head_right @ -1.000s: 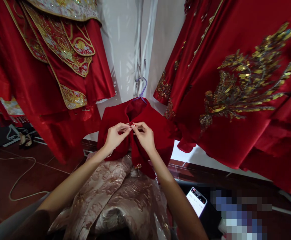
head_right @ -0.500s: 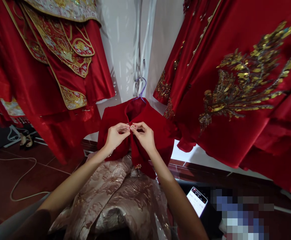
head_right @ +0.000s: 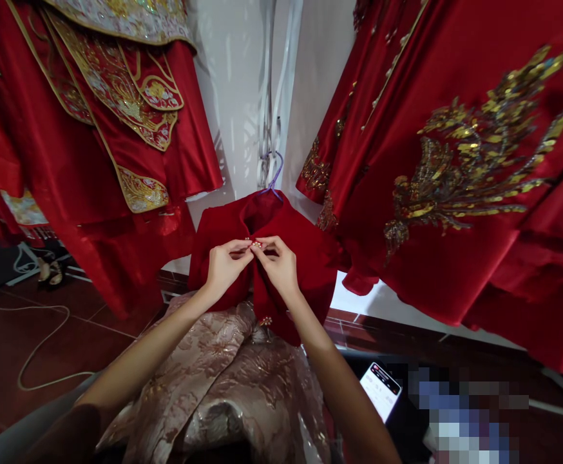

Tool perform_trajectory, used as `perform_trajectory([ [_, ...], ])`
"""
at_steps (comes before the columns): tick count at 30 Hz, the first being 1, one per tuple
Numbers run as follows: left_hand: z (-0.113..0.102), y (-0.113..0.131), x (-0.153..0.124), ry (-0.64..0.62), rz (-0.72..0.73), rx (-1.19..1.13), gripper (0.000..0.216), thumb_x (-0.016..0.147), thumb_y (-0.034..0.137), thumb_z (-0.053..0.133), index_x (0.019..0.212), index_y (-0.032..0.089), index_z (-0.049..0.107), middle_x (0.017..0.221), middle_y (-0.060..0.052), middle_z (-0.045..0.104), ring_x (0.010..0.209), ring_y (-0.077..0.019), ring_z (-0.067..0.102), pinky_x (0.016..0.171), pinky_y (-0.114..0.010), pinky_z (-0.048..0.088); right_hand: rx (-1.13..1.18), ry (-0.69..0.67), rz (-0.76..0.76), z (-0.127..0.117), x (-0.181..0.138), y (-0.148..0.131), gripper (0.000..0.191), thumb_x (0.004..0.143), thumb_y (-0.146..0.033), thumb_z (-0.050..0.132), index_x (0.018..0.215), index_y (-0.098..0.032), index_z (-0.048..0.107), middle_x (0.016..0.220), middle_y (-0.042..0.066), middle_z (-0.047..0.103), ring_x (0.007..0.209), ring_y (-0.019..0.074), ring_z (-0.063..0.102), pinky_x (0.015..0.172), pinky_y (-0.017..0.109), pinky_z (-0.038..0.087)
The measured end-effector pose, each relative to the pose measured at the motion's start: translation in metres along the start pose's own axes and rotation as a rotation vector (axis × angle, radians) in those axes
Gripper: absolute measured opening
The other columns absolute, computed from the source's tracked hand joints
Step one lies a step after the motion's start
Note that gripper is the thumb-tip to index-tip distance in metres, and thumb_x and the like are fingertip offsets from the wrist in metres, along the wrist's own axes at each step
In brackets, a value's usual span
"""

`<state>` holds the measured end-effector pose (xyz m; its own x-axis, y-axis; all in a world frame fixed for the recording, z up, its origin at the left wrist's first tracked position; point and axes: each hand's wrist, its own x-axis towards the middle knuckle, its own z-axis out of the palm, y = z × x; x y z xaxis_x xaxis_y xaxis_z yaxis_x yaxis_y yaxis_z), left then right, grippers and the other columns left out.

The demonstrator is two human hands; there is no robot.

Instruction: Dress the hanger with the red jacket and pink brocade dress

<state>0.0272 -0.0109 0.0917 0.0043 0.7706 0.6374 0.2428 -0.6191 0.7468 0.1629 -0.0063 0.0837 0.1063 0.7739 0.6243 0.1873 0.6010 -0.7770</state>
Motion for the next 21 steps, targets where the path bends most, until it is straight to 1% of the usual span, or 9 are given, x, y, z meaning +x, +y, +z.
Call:
perform_trajectory([
  [5,-0.002,-0.005,0.001,-0.045,0.005,-0.022,0.02,0.074,0.023,0.065,0.093,0.017,0.069,0.091,-0.006,0.072,0.08,-0.0165,0.069,0.074,-0.029,0.058,0.006,-0.016,-0.009,0.0,0.002,0.002,0.029,0.071,-0.041,0.068,0.09,-0.02,0.062,0.089,0.005,0.066,0.082,0.0176,0.063,0.073,0.031,0.053],
  [14,-0.002,-0.014,0.001,-0.081,0.017,-0.057,0.02,0.074,0.022,0.064,0.091,0.017,0.071,0.089,-0.006,0.072,0.077,-0.0164,0.069,0.074,-0.03,0.058,0.04,-0.101,-0.013,-0.004,0.008,0.007,0.024,0.07,-0.033,0.07,0.085,-0.02,0.057,0.085,0.003,0.063,0.078,0.0152,0.061,0.076,0.031,0.051],
  [21,-0.004,-0.019,0.002,-0.072,0.009,-0.096,0.018,0.074,0.028,0.065,0.086,0.017,0.072,0.089,-0.005,0.072,0.076,-0.0174,0.069,0.073,-0.031,0.058,0.066,-0.134,0.046,-0.008,0.007,0.006,0.027,0.071,-0.041,0.069,0.085,-0.021,0.058,0.086,0.004,0.063,0.078,0.0159,0.061,0.074,0.032,0.053],
])
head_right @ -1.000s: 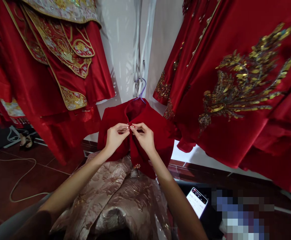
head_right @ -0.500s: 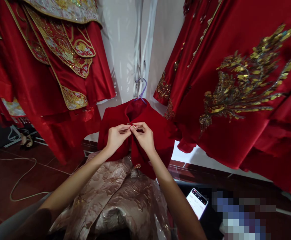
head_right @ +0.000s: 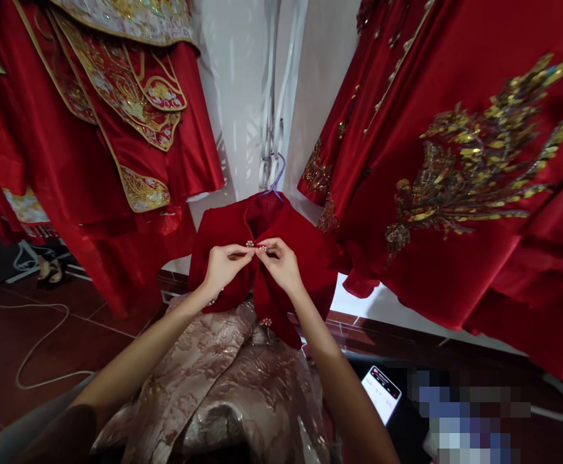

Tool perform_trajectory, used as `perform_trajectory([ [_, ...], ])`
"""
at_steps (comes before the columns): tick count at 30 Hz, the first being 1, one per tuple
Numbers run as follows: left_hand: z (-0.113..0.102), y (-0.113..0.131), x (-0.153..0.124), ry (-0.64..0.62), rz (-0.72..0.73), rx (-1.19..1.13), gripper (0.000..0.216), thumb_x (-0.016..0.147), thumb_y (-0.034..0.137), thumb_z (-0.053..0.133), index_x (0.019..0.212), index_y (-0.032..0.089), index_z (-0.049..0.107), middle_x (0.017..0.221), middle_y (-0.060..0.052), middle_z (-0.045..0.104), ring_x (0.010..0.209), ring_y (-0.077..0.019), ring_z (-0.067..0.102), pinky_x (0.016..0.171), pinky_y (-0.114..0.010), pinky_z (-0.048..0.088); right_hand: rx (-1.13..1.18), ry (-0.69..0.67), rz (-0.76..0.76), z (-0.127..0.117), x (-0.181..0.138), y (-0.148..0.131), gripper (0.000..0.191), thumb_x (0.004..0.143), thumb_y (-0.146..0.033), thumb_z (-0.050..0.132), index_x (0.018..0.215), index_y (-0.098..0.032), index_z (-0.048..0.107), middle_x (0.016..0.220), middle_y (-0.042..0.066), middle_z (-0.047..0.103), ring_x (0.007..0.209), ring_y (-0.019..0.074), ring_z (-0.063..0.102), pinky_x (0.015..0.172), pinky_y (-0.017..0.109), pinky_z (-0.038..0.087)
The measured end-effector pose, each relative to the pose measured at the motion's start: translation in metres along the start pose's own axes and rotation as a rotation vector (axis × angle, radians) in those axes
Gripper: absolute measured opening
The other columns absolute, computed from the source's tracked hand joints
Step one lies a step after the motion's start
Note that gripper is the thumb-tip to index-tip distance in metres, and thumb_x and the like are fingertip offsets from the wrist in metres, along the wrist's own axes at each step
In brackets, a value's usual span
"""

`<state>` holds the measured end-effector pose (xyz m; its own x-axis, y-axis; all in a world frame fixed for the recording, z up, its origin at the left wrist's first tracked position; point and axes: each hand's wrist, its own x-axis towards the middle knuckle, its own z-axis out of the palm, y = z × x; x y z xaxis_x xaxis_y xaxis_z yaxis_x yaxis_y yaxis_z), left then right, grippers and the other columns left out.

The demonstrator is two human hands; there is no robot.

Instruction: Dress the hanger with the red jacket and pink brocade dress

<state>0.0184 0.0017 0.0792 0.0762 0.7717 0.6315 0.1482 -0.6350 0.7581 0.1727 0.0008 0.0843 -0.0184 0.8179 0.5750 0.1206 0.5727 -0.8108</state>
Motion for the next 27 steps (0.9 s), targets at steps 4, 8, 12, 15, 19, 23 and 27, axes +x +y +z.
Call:
perform_trajectory([
  [4,-0.001,0.0,0.001,-0.01,0.006,-0.052,0.019,0.075,0.029,0.064,0.089,0.018,0.071,0.091,-0.005,0.072,0.08,-0.0172,0.068,0.075,-0.031,0.057,0.052,-0.061,0.017,-0.004,0.0,-0.003,0.027,0.07,-0.04,0.07,0.087,-0.021,0.06,0.089,0.004,0.063,0.083,0.0166,0.06,0.077,0.032,0.053],
  [8,0.0,-0.002,0.004,-0.038,-0.009,-0.107,0.02,0.074,0.03,0.066,0.089,0.016,0.07,0.092,-0.007,0.071,0.082,-0.0166,0.068,0.076,-0.03,0.057,0.068,-0.071,0.021,-0.006,0.001,-0.003,0.026,0.07,-0.039,0.071,0.086,-0.02,0.061,0.089,0.004,0.063,0.084,0.0164,0.06,0.078,0.032,0.053],
  [12,0.001,-0.004,0.006,-0.061,-0.038,-0.175,0.022,0.072,0.032,0.067,0.087,0.015,0.069,0.092,-0.007,0.071,0.081,-0.016,0.068,0.076,-0.03,0.057,0.064,-0.059,0.04,-0.005,0.002,-0.003,0.028,0.07,-0.041,0.07,0.086,-0.02,0.061,0.087,0.005,0.063,0.08,0.0161,0.06,0.072,0.031,0.055],
  [15,0.002,-0.004,0.006,-0.041,-0.061,-0.195,0.022,0.072,0.031,0.068,0.085,0.014,0.068,0.092,-0.008,0.071,0.082,-0.0163,0.068,0.077,-0.03,0.056,0.052,-0.068,0.025,-0.006,0.001,-0.003,0.03,0.069,-0.042,0.071,0.087,-0.02,0.061,0.089,0.005,0.064,0.083,0.0167,0.061,0.076,0.032,0.054],
  [19,0.003,-0.005,0.007,-0.046,-0.072,-0.199,0.021,0.072,0.029,0.067,0.085,0.013,0.067,0.092,-0.008,0.071,0.083,-0.016,0.067,0.08,-0.031,0.055,0.041,-0.085,0.012,-0.008,0.0,-0.004,0.032,0.067,-0.041,0.072,0.088,-0.02,0.061,0.092,0.005,0.065,0.086,0.0178,0.061,0.08,0.035,0.053],
  [23,0.0,-0.006,0.01,-0.1,-0.038,-0.184,0.022,0.073,0.03,0.066,0.088,0.014,0.066,0.091,-0.008,0.071,0.081,-0.0146,0.067,0.077,-0.029,0.055,0.046,-0.083,0.023,-0.008,0.002,-0.003,0.031,0.067,-0.043,0.071,0.087,-0.02,0.062,0.09,0.005,0.065,0.084,0.0176,0.062,0.078,0.035,0.055],
  [27,-0.004,-0.006,0.013,-0.142,-0.015,-0.172,0.022,0.071,0.03,0.067,0.086,0.014,0.066,0.087,-0.007,0.071,0.077,-0.0141,0.067,0.074,-0.028,0.056,0.086,-0.098,0.041,-0.008,0.002,-0.001,0.028,0.069,-0.04,0.071,0.087,-0.02,0.062,0.09,0.005,0.064,0.083,0.0169,0.061,0.074,0.034,0.056],
])
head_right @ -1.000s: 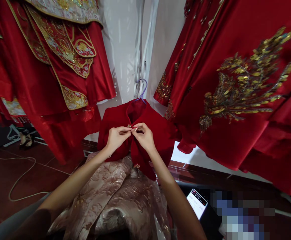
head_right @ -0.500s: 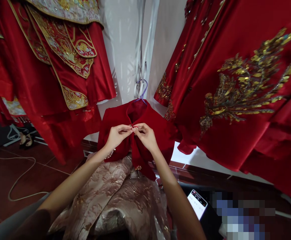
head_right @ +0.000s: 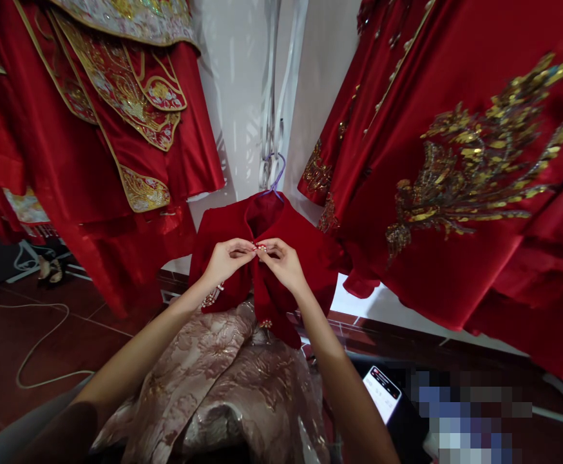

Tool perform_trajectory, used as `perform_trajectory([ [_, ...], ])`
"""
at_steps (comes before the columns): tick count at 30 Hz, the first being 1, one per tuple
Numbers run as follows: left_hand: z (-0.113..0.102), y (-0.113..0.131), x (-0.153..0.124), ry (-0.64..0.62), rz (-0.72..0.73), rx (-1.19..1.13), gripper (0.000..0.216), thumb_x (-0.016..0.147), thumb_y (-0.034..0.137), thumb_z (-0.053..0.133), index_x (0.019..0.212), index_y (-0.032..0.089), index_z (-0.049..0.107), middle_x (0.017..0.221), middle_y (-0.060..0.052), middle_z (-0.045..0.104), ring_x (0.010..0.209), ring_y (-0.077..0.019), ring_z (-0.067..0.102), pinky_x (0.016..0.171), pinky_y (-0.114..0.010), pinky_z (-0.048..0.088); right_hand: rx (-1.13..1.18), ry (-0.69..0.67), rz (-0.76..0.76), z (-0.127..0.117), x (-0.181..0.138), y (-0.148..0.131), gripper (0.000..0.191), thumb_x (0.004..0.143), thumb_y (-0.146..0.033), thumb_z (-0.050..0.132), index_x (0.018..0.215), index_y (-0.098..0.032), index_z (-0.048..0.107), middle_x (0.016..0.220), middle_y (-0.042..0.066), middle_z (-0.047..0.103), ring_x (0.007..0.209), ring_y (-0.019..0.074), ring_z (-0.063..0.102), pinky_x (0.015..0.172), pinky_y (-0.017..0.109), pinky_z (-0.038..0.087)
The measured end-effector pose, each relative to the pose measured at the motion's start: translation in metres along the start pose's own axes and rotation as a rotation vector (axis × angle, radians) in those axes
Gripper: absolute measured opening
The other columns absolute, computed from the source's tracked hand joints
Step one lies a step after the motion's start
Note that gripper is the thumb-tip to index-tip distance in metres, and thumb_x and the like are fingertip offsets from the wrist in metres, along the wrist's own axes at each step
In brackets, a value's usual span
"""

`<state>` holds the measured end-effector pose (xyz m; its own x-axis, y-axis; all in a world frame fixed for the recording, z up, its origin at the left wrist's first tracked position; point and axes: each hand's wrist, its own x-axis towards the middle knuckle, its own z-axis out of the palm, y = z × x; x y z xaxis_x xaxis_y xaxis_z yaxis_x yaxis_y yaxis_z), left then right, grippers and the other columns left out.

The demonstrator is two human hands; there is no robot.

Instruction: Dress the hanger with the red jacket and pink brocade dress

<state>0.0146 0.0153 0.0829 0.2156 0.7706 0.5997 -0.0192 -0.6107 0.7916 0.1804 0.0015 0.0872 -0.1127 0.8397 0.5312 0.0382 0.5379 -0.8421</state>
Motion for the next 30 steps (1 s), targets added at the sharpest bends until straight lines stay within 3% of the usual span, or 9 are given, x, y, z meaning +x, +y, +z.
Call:
perform_trajectory([
  [7,-0.004,0.005,-0.002,0.013,0.012,0.056,0.02,0.073,0.031,0.066,0.084,0.014,0.069,0.088,-0.008,0.071,0.079,-0.0156,0.068,0.074,-0.028,0.056,-0.042,-0.047,-0.015,-0.004,-0.001,-0.002,0.029,0.068,-0.039,0.072,0.088,-0.019,0.063,0.094,0.005,0.065,0.086,0.0169,0.061,0.081,0.035,0.053],
  [15,-0.006,0.007,-0.001,-0.049,0.046,0.107,0.02,0.075,0.03,0.064,0.089,0.016,0.069,0.089,-0.007,0.072,0.08,-0.0157,0.068,0.074,-0.029,0.057,-0.036,0.002,0.006,-0.001,0.002,-0.004,0.03,0.066,-0.042,0.073,0.083,-0.02,0.062,0.088,0.005,0.065,0.083,0.0174,0.061,0.074,0.034,0.054],
  [30,-0.002,-0.008,-0.002,0.024,0.017,0.106,0.02,0.072,0.031,0.066,0.084,0.016,0.072,0.086,-0.007,0.073,0.078,-0.0181,0.069,0.074,-0.031,0.058,-0.106,-0.001,-0.071,0.007,0.005,0.008,0.025,0.071,-0.04,0.067,0.079,-0.022,0.051,0.08,0.001,0.057,0.077,0.015,0.057,0.072,0.03,0.05],
])
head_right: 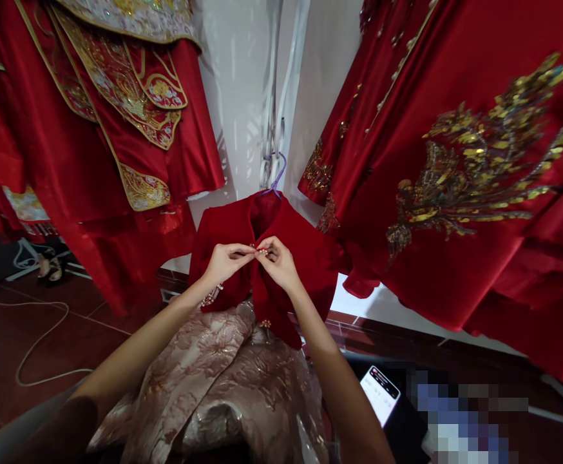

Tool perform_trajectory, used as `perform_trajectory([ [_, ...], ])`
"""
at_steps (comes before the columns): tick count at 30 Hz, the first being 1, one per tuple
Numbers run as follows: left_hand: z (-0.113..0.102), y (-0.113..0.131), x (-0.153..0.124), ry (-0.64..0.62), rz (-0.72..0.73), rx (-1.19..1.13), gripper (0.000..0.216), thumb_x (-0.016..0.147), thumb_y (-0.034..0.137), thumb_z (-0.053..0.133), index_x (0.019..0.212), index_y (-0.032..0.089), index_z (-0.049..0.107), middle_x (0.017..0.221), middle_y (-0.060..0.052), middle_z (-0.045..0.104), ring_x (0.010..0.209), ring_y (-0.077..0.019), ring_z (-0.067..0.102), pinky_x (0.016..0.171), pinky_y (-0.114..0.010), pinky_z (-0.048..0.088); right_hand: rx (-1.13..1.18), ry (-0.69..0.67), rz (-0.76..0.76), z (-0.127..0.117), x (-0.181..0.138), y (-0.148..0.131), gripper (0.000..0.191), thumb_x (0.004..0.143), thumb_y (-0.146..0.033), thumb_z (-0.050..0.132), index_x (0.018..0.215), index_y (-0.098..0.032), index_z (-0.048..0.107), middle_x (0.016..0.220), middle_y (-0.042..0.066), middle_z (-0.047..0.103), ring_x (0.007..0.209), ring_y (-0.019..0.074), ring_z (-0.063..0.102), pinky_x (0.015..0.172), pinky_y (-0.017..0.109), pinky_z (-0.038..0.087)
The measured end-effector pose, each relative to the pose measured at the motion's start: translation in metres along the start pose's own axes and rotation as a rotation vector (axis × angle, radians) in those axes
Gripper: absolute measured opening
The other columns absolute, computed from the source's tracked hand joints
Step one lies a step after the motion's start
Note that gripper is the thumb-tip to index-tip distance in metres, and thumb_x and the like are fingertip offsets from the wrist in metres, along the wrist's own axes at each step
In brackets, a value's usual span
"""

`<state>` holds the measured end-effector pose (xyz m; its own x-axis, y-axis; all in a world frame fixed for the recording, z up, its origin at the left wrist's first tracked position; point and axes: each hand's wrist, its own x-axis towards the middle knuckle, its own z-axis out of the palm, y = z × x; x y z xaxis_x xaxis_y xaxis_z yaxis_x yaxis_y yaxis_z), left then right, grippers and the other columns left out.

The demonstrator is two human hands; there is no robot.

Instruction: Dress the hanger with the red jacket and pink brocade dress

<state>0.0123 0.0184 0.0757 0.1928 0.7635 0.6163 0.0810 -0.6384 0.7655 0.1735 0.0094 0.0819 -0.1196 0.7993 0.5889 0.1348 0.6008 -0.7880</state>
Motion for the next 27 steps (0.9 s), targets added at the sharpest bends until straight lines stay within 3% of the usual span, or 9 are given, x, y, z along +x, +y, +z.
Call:
perform_trajectory([
  [14,0.004,-0.017,0.018,-0.076,0.033,0.0,0.02,0.069,0.027,0.068,0.084,0.016,0.073,0.088,-0.006,0.072,0.082,-0.0214,0.069,0.079,-0.033,0.056,-0.311,0.152,-0.143,0.007,0.003,-0.001,0.01,0.07,-0.022,0.054,0.076,-0.022,0.045,0.067,-0.004,0.046,0.055,0.01,0.04,0.055,0.023,0.034],
  [21,0.018,-0.017,0.012,-0.005,-0.009,-0.027,0.021,0.072,0.026,0.064,0.088,0.014,0.071,0.088,-0.006,0.072,0.08,-0.0188,0.069,0.078,-0.033,0.056,-0.328,0.245,-0.123,0.01,0.005,-0.002,0.008,0.071,-0.019,0.05,0.073,-0.022,0.043,0.066,-0.004,0.046,0.057,0.0108,0.042,0.057,0.023,0.035],
  [27,0.029,-0.012,-0.003,0.034,0.036,0.009,0.016,0.073,0.015,0.057,0.088,0.016,0.061,0.086,-0.003,0.067,0.076,-0.0125,0.065,0.071,-0.026,0.055,-0.379,0.273,-0.045,0.013,0.001,-0.004,0.008,0.072,-0.019,0.049,0.077,-0.022,0.044,0.068,-0.004,0.05,0.057,0.0121,0.047,0.059,0.025,0.038],
])
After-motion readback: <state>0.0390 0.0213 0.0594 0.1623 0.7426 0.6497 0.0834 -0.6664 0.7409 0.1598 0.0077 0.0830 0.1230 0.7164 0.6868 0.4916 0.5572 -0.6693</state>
